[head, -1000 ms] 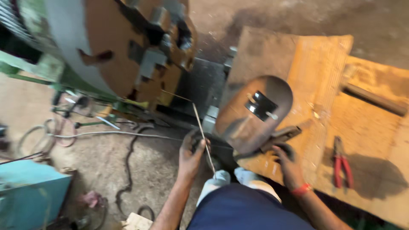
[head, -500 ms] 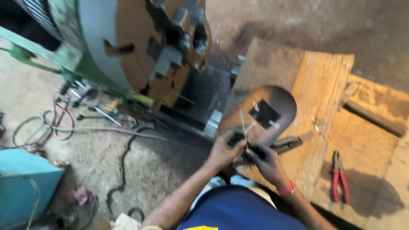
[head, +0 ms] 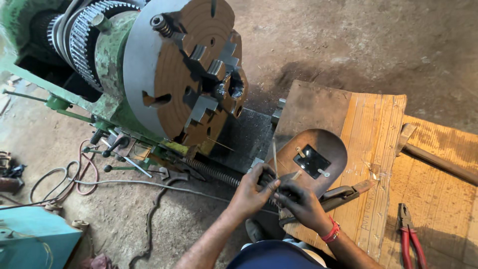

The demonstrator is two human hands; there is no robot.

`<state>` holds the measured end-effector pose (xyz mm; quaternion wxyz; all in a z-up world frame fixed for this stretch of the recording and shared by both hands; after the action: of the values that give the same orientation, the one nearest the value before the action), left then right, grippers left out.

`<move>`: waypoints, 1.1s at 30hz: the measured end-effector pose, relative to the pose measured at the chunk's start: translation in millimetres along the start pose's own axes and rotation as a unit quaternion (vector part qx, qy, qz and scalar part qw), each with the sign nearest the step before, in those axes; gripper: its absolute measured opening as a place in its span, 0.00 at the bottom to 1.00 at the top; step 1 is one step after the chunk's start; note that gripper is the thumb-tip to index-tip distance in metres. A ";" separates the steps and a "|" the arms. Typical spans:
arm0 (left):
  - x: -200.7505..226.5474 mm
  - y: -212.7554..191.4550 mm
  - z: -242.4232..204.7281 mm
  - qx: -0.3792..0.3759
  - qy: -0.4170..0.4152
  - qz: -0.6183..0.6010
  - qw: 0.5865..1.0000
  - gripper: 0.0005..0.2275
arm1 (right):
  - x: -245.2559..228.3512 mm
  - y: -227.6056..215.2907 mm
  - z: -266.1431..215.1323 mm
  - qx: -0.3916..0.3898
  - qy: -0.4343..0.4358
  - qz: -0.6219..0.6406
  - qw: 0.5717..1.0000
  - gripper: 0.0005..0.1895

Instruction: The person welds a metal part secured in a lathe using a welding torch and a protective face shield. They repeatedly insert a welding rod, weld the part while sparks fly, and adjust the lathe controls between welding cycles.

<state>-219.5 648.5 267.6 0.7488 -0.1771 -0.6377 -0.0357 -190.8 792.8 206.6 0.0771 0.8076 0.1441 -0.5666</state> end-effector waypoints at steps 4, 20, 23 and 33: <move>-6.2 -0.3 -4.9 0.054 0.009 -0.011 0.998 0.09 | 1.6 -1.8 -2.0 0.032 -0.016 -0.031 0.999 0.09; 179.1 -232.1 67.6 0.283 0.267 0.487 0.782 0.21 | -89.2 -60.0 28.1 0.171 -0.123 0.121 0.970 0.15; 159.7 -262.0 112.4 0.281 0.140 0.566 0.762 0.38 | -121.1 -72.2 33.9 0.272 -0.143 0.013 0.952 0.08; 126.7 -286.0 132.7 0.233 0.151 0.592 0.757 0.37 | -141.4 -62.3 73.0 0.275 -0.370 0.088 0.883 0.05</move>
<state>-401.1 444.3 469.5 0.7254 -0.3315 -0.2727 0.5380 -320.7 810.2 316.3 -0.0508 0.5375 -0.1278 -0.8320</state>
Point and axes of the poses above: each hand's wrist, its own z-axis towards the middle knuckle, its own y-axis out of the palm, x = y × z, the point moved 9 cm from there along z, towards the middle knuckle, and after that the axes turned 15 degrees about y, right-handed, at the moved point
